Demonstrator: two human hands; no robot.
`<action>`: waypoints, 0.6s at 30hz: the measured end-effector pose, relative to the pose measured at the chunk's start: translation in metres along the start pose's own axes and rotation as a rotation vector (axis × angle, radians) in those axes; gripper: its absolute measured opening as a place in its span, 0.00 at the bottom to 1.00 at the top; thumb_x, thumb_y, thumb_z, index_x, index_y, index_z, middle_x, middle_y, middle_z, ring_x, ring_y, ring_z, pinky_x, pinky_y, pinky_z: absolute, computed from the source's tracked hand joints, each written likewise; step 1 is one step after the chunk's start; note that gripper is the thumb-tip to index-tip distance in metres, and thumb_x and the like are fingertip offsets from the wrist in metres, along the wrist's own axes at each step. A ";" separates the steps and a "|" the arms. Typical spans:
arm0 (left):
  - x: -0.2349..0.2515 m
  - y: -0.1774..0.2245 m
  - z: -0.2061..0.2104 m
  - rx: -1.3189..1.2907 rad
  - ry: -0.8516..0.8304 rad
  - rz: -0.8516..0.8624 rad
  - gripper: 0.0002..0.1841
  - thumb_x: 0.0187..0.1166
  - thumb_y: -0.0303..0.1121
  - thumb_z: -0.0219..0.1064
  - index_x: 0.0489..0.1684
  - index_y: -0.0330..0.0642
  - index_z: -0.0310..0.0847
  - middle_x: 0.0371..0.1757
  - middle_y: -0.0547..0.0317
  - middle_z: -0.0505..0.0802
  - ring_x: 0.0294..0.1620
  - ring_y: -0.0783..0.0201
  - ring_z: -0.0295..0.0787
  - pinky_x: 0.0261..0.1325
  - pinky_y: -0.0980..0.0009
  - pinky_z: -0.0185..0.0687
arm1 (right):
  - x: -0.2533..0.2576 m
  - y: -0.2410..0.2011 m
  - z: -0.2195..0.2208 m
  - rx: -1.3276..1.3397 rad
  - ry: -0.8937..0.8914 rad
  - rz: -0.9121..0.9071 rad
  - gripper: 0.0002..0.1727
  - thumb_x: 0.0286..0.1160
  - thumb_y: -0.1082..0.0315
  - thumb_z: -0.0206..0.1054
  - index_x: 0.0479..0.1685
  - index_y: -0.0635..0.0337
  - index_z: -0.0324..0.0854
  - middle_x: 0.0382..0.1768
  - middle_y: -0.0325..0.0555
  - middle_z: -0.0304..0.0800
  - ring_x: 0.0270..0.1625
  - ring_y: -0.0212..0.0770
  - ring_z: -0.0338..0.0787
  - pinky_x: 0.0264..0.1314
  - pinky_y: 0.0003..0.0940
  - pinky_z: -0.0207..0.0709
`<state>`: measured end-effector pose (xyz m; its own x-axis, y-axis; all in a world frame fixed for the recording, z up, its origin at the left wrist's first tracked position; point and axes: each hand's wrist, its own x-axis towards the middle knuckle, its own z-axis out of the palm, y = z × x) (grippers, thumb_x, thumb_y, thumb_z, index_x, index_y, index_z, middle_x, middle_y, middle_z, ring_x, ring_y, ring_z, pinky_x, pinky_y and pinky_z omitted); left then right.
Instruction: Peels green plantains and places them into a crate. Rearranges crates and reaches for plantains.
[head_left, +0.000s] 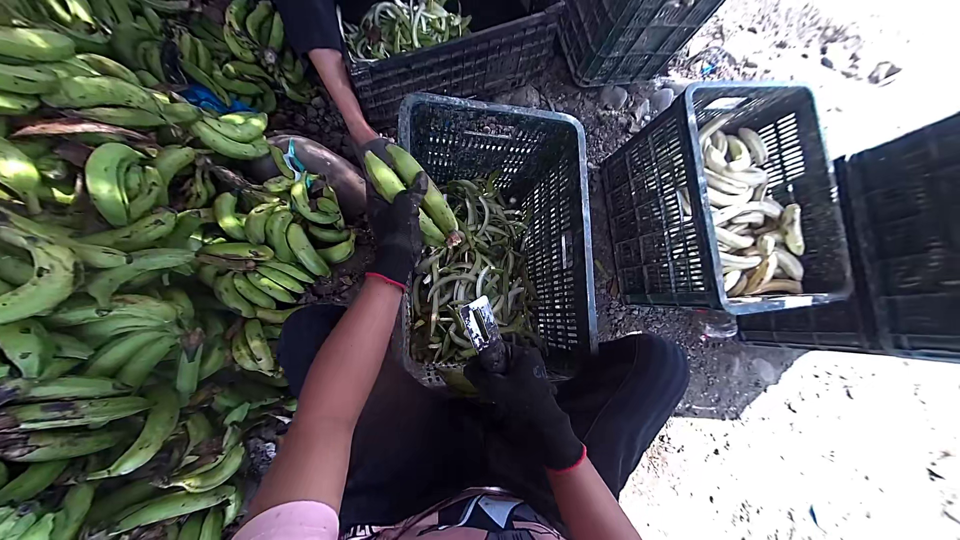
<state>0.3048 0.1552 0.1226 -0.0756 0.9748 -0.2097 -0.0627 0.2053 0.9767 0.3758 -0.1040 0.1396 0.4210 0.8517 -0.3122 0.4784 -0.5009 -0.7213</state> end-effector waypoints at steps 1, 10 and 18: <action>-0.011 0.002 -0.001 0.005 -0.086 -0.023 0.37 0.71 0.34 0.79 0.80 0.37 0.64 0.66 0.47 0.85 0.63 0.62 0.85 0.66 0.62 0.84 | 0.004 0.006 -0.001 -0.113 0.035 -0.090 0.23 0.54 0.46 0.79 0.37 0.58 0.93 0.67 0.54 0.84 0.71 0.53 0.80 0.69 0.58 0.73; -0.073 -0.046 0.002 0.041 -0.593 -0.419 0.18 0.89 0.45 0.58 0.63 0.39 0.78 0.41 0.56 0.88 0.38 0.65 0.87 0.43 0.66 0.86 | 0.057 0.020 0.002 -0.419 0.256 -0.761 0.13 0.53 0.52 0.80 0.29 0.51 0.94 0.59 0.52 0.92 0.77 0.63 0.79 0.85 0.75 0.46; -0.002 -0.009 -0.016 -0.115 -0.061 0.164 0.28 0.84 0.34 0.65 0.79 0.32 0.59 0.58 0.50 0.83 0.50 0.67 0.86 0.54 0.68 0.87 | 0.020 0.055 0.000 0.055 0.088 -0.099 0.28 0.50 0.42 0.82 0.38 0.59 0.94 0.71 0.61 0.80 0.74 0.59 0.77 0.73 0.61 0.70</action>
<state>0.2893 0.1502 0.1130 -0.0335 0.9986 -0.0419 -0.1680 0.0357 0.9851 0.4105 -0.1142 0.0938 0.4411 0.8784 -0.1842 0.4787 -0.4038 -0.7796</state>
